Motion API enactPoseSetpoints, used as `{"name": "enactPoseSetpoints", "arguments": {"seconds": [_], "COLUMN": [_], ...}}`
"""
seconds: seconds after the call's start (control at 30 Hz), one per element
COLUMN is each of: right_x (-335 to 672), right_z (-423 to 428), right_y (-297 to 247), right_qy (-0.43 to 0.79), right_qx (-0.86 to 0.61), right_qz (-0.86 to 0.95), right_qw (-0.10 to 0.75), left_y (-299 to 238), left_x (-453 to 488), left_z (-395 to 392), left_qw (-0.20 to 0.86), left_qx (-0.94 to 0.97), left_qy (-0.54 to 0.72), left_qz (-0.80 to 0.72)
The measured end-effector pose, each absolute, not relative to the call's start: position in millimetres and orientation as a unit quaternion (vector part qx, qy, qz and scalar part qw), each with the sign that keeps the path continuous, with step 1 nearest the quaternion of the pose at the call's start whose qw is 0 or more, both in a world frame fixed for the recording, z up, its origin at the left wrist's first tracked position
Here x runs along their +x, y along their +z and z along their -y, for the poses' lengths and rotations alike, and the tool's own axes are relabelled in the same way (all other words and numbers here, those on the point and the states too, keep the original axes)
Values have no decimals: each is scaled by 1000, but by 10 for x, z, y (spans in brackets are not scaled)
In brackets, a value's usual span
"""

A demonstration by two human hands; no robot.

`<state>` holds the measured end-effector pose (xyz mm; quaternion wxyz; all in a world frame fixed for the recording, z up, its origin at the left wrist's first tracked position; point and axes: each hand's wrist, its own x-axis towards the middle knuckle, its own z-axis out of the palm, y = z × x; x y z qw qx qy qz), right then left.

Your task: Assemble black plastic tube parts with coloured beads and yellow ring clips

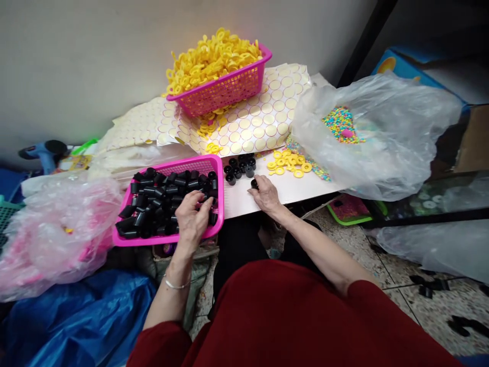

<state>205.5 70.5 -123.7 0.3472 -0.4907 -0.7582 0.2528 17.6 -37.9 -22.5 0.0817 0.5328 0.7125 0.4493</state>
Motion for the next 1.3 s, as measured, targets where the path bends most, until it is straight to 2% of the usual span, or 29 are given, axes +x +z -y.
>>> {"name": "enactPoseSetpoints", "arguments": {"seconds": [0.2, 0.43, 0.5, 0.57, 0.63, 0.73, 0.83, 0.97, 1.07, 1.13, 1.2, 1.3], "right_x": [1975, 1821, 1798, 1829, 1917, 2114, 2293, 2398, 2409, 2400, 2371, 2266], "right_z": [-808, -1168, -1217, -1231, -1209, -1090, -880, -612, -519, -501, -501, -537], "right_y": [-1114, -746, -741, -767, -791, -774, -717, -718, -821, -920, -1020, -1130], "right_qy": [246, 290, 300, 320, 392, 591, 762, 833, 828, 786, 689, 483], "right_qx": [-539, -641, -645, -644, -616, -499, -371, -313, -312, -348, -419, -494], "right_qz": [707, 664, 657, 632, 573, 412, 262, 175, 180, 249, 375, 577], "right_qw": [387, 253, 249, 289, 372, 481, 462, 421, 430, 446, 457, 436], "left_y": [-282, -298, -263, -218, -183, -192, -291, -483, -590, -631, -667, -774], "left_x": [-107, 128, 196, 299, 453, 759, 1063, 1321, 1353, 1305, 1228, 1123], "left_z": [381, 359, 383, 437, 495, 500, 335, -17, -188, -214, -182, -89], "left_qw": [112, 54, 36, 21, 21, 67, 137, 257, 304, 259, 176, 89], "left_qx": [523, 545, 549, 543, 538, 542, 531, 496, 476, 477, 491, 511], "left_qy": [430, 455, 464, 477, 490, 514, 542, 544, 544, 544, 526, 465], "left_qz": [-727, -702, -695, -691, -686, -661, -637, -626, -620, -639, -672, -717]}}
